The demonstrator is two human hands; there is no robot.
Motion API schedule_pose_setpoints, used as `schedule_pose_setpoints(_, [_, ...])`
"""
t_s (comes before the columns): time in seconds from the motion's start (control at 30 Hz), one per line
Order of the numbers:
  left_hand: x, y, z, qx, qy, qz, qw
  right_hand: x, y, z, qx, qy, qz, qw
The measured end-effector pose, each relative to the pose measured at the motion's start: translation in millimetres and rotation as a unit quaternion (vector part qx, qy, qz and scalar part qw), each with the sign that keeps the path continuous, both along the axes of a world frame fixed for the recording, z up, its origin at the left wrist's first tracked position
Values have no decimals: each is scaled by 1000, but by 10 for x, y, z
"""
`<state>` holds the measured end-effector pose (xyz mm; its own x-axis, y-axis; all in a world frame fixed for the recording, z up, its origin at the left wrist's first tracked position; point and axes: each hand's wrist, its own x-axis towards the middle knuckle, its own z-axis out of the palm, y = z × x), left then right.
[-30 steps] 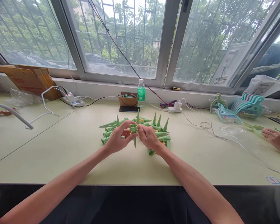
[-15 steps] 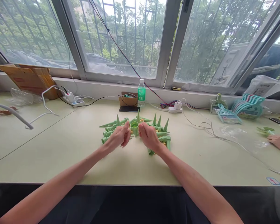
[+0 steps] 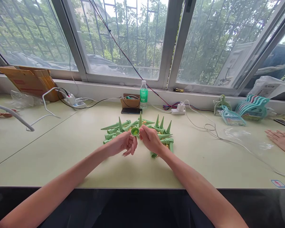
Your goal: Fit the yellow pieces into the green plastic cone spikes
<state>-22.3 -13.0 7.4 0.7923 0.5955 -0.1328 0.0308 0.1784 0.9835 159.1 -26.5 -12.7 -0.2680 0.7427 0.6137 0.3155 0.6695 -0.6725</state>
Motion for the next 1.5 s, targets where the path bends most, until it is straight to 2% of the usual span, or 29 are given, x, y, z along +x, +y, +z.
schedule_pose_setpoints(0.17, [5, 3, 21, -18, -26, 7, 999, 16, 19, -11, 7, 1, 29, 1000])
schedule_pose_setpoints(0.3, [12, 12, 32, -30, -42, 48, 997, 20, 22, -15, -3, -11, 35, 999])
schedule_pose_setpoints(0.4, [6, 22, 32, -14, -60, 70, 996, 21, 25, -26, -12, -21, 42, 999])
schedule_pose_setpoints(0.57, [-4, 21, 31, 53, -53, 87, 993, 20, 36, -50, -29, -24, 47, 998])
schedule_pose_setpoints(0.7, [21, -20, 49, 155, 1, 113, 981, 23, 41, -57, -39, -32, 26, 998])
schedule_pose_setpoints(0.8, [38, -51, 47, 239, 10, 113, 964, 21, 42, -59, -38, -36, 22, 998])
schedule_pose_setpoints(0.93, [43, -65, 0, 312, 23, 121, 942, 15, 45, -61, -48, -27, 24, 998])
schedule_pose_setpoints(1.13, [57, -50, -70, 424, 58, 161, 889, 25, 49, -48, -58, -33, 26, 997])
schedule_pose_setpoints(1.3, [59, -15, -109, 474, 82, 188, 856, 22, 49, -37, -47, -35, 6, 998])
schedule_pose_setpoints(1.5, [53, 5, -129, 481, 89, 191, 851, 11, 49, -33, -38, -35, -2, 999])
